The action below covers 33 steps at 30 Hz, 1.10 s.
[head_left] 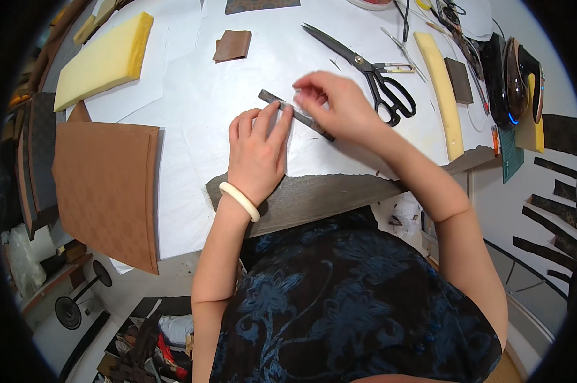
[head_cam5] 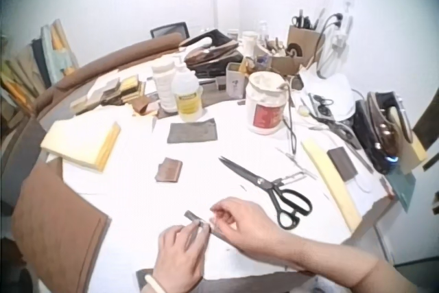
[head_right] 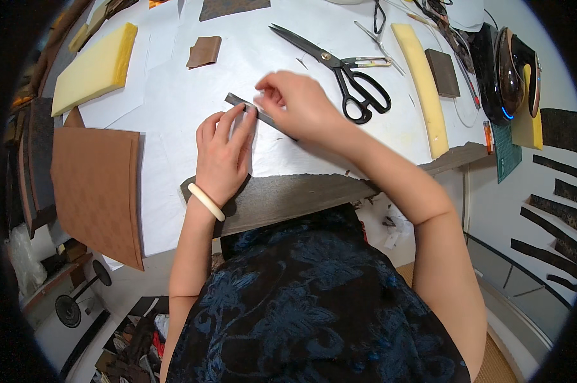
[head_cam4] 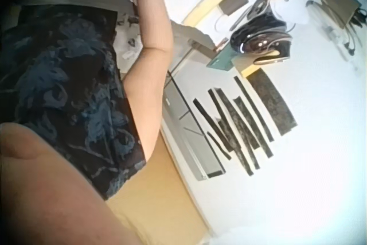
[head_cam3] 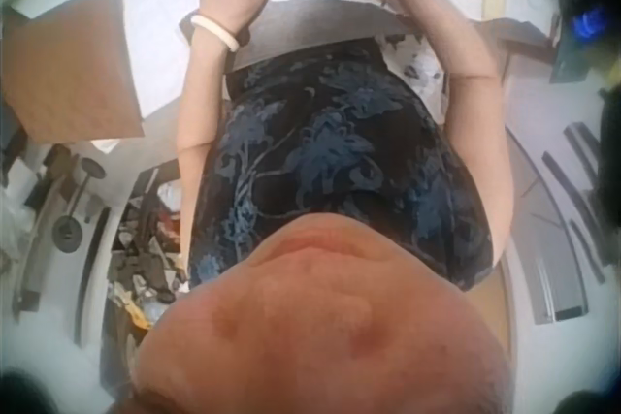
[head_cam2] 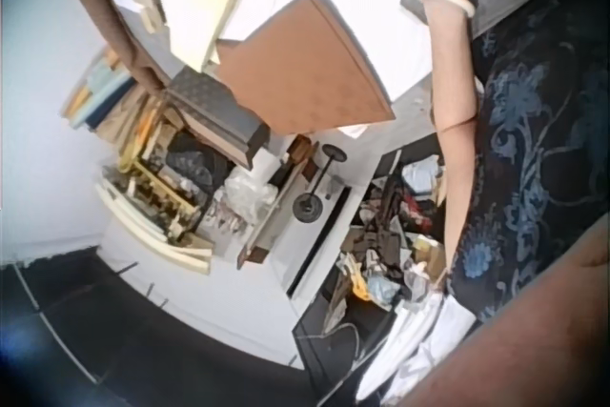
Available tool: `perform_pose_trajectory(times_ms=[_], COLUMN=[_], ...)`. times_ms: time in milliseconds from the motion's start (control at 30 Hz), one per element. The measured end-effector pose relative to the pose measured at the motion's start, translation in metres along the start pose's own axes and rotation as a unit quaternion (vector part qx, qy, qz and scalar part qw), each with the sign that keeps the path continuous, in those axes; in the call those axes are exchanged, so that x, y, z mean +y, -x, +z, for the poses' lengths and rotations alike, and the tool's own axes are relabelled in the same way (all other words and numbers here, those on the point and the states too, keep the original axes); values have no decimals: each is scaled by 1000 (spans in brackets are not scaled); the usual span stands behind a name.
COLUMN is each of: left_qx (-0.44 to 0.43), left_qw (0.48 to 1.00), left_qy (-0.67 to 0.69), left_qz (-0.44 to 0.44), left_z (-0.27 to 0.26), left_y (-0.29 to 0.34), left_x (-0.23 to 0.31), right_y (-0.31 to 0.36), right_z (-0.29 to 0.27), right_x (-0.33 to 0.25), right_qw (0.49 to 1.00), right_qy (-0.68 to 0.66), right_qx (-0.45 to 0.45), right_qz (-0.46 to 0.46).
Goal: The person folds a small strip of dark material, applies glue to it using a brush, and presses it onto a larger brown sheet. They then use a utility knife to trim the excess material from the edge of the sheet.
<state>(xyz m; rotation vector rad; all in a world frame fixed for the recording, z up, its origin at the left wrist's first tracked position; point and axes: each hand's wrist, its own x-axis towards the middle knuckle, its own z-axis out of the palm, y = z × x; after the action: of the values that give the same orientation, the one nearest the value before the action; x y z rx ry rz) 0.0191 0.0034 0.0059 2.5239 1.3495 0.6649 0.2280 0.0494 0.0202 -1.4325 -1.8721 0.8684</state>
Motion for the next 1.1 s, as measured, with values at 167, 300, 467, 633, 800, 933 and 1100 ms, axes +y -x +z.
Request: perform_pose_trajectory(times_ms=[167,300,467,633,800,933,1100], left_qx=[11,22,17,-12,-16,-19,-25], left_qw=[1000,1000,1000,1000,999,999,999], left_qy=[-14,-14,-21,-18,-33,-29,-26], left_qz=[9,10,9,-4,13,1,24], left_z=[5,0,-3,-8,-13,-12,-16], left_y=[3,2,3,0,-3,-3,-8], left_x=[-5,-6,-11,-15,-20,-22,-28], right_y=[22,17,15,11,7,4,8], right_z=[17,26,40,39,42,50,59], right_x=[-10,-12,-4,-11,-16,-18,-15], right_qw=[998,997,983,993,996,993,983], right_qy=[16,64,122,59,35,53,100], right_qx=[54,41,117,101,68,106,149], right_qz=[17,26,-70,4,43,8,-35])
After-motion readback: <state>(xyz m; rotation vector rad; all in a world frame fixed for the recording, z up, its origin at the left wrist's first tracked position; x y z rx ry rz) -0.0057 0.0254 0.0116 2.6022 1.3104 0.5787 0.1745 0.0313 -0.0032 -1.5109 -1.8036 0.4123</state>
